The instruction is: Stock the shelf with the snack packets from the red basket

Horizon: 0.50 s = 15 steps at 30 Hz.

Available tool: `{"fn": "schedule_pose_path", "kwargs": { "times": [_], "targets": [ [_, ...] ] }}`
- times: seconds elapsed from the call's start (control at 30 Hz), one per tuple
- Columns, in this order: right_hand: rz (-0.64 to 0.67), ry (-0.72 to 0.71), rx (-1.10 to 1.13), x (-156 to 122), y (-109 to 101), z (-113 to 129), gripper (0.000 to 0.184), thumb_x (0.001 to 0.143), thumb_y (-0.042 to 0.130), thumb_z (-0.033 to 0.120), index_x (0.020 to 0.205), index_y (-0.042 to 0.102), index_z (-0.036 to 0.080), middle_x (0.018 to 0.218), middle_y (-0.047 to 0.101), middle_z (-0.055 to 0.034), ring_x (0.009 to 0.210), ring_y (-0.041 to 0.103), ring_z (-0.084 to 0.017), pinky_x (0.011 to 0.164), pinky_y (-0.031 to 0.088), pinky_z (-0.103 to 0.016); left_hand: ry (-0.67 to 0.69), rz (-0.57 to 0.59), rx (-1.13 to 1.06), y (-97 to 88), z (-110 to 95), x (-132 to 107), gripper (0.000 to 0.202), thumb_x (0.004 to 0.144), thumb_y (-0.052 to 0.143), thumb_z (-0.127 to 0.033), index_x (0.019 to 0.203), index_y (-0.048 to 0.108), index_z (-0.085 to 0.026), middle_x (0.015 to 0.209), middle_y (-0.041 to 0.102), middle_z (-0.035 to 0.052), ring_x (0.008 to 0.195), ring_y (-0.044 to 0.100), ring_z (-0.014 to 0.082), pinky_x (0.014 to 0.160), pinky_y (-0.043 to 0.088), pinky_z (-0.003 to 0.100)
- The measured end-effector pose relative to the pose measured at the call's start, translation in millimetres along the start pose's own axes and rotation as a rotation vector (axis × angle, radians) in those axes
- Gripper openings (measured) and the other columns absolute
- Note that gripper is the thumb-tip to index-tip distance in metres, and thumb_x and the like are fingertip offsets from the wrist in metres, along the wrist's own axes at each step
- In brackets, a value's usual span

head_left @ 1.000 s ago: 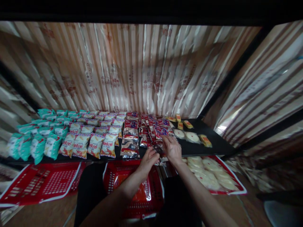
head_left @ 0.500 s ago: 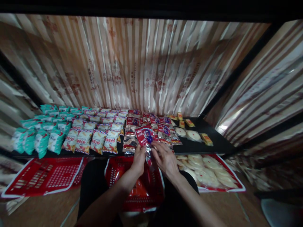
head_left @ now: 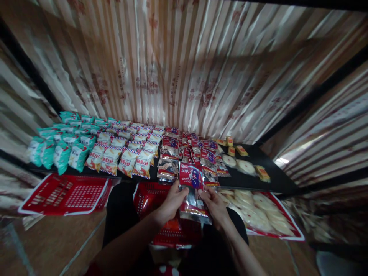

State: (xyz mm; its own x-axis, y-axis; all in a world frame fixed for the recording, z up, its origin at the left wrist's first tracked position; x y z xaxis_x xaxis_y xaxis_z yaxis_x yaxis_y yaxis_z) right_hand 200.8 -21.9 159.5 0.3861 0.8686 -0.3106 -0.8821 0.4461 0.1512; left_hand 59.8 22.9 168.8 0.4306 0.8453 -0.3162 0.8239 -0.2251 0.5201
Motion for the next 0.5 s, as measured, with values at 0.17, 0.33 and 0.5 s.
{"fn": "schedule_pose_path", "kwargs": {
  "times": [0.17, 0.33, 0.5],
  "targets": [
    [-0.026, -0.064, -0.012, 23.1, 16.0, 9.4, 0.050, 0.055, 0.077, 0.046, 0.094, 0.054, 0.024, 0.061, 0.064, 0.0054, 0.054, 0.062, -0.016, 0.053, 0.048, -0.026, 0.070, -0.082, 0.109, -13.6, -1.0, -0.2, 0.056, 0.075, 0.062, -0.018, 0.128, 0.044, -0.021, 0.099, 0.066, 0.0060, 0.086, 0.064, 0.0163, 0.073, 0.051, 0.026],
    [-0.029, -0.155, -0.145, 59.4, 46.0, 16.2, 0.054, 0.057, 0.071, 0.053, 0.098, 0.055, 0.022, 0.058, 0.061, 0.0050, 0.052, 0.057, -0.015, 0.051, 0.045, -0.026, 0.242, -0.202, 0.248, -32.2, -13.4, 16.6, 0.049, 0.071, 0.057, -0.005, 0.119, 0.053, -0.018, 0.117, 0.062, 0.0109, 0.095, 0.063, 0.0176, 0.082, 0.051, 0.030],
    [-0.004, -0.279, -0.344, 93.3, 77.9, 19.2, 0.066, 0.066, 0.061, 0.051, 0.121, 0.049, 0.017, 0.057, 0.056, 0.0068, 0.050, 0.053, -0.013, 0.049, 0.042, -0.025, 0.407, -0.301, 0.464, -56.0, -35.6, 38.7, 0.035, 0.072, 0.056, -0.006, 0.105, 0.062, -0.018, 0.109, 0.066, 0.0080, 0.091, 0.064, 0.0177, 0.086, 0.050, 0.033]
  ]
}}
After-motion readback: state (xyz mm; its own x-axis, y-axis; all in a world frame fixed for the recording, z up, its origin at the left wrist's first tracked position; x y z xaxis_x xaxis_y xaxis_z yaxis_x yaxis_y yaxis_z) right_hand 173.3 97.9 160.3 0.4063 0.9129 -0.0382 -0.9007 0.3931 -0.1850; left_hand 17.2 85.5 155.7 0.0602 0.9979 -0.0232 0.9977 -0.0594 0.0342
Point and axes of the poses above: each hand's wrist, its own x-axis towards the middle knuckle, its own y-axis out of the palm, z = x × y, the point moved 1 cm from there along x, towards the middle knuckle
